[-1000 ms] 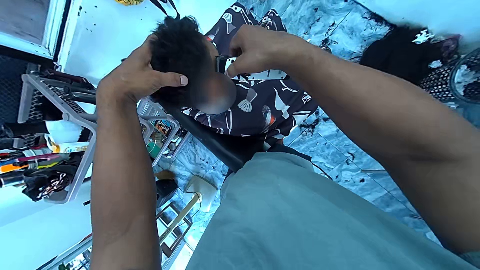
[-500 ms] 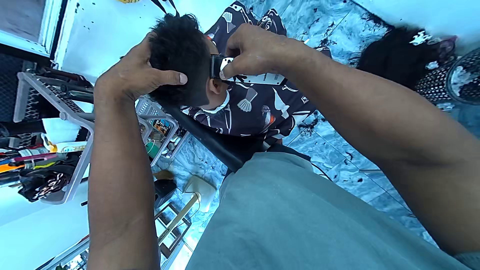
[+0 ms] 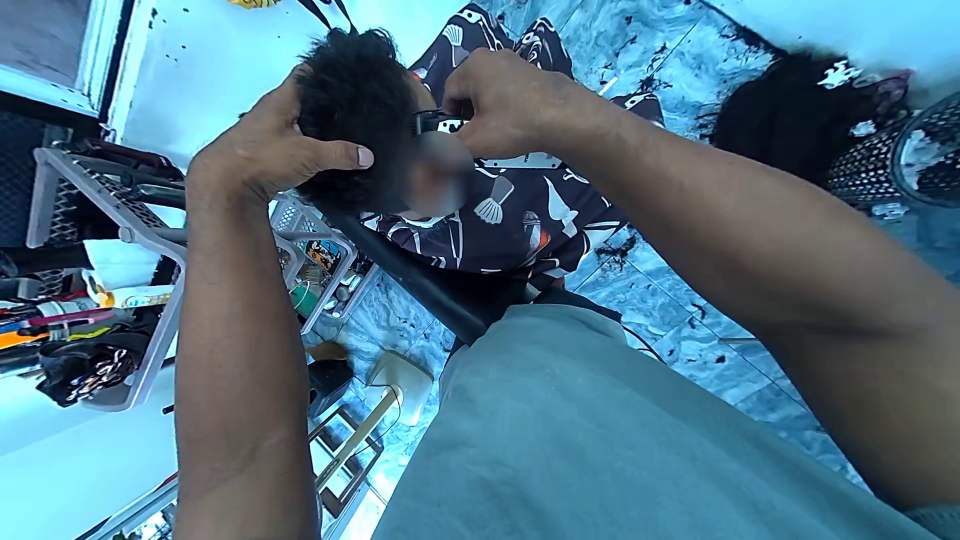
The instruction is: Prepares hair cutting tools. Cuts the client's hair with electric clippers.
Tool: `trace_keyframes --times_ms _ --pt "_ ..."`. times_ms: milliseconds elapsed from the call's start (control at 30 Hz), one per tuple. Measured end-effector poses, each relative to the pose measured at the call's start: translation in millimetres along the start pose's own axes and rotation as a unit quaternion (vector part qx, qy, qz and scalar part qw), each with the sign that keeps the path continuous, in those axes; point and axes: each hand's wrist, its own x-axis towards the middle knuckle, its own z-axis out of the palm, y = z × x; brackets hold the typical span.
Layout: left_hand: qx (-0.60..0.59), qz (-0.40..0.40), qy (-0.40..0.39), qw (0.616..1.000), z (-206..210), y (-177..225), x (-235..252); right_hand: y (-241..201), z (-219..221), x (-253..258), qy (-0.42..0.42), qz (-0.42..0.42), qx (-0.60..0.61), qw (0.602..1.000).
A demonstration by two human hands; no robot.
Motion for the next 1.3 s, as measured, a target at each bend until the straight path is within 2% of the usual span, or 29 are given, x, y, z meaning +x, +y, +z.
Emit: trace_keyframes --times_ms 67,200,300,433,533,667,733,867,1033,1200,1300 --pt "-0.003 0.001 0.0 1.0 -0.2 -1.3 0.6 -2.3 1.8 0.1 0.008 0.019 -0.034 0.999" --pt "-0.001 0.0 0.001 1.0 -0.5 -2.5 1.0 -5.3 2.0 -3.0 0.013 -0.002 -0.014 1.0" --pt "0.001 0.005 0.001 1.0 -0.4 -2.5 0.9 -9.0 2.8 -4.5 0.015 0.025 -0.044 0.999" --pt "0.011 0.004 0.001 1.0 -0.7 -3.4 1.5 -9.6 1.9 -5.1 0.01 0.005 -0.017 1.0" --pt "0.008 0.003 0.001 1.0 -0.8 -3.1 1.1 -12.1 1.4 -6.2 0.011 0.029 -0.037 0.999" --pt "0.0 0.01 -0.001 1.0 -0.6 -4.2 1.8 -8.1 1.1 -4.8 0.014 -0.003 0.001 1.0" --pt "-0.001 0.013 -0.005 1.0 -1.3 -5.1 2.2 -10.1 0.5 -4.2 0.009 0.011 -0.017 1.0" --pt "0.011 0.016 0.002 1.0 -0.2 -4.3 -0.7 -6.2 -1.7 -2.9 0.006 0.008 0.052 0.999" --pt "0.009 0.037 0.008 0.999 2.9 -1.1 -4.0 8.9 -1.2 1.8 -0.009 0.063 -0.036 0.997" --pt "0.0 0.036 0.006 0.999 4.5 -1.7 -6.6 14.1 0.3 4.5 -0.015 0.032 0.055 0.998" --pt "0.003 0.035 0.007 0.999 4.7 -1.7 -5.9 13.6 1.5 4.1 -0.022 0.037 0.031 0.999"
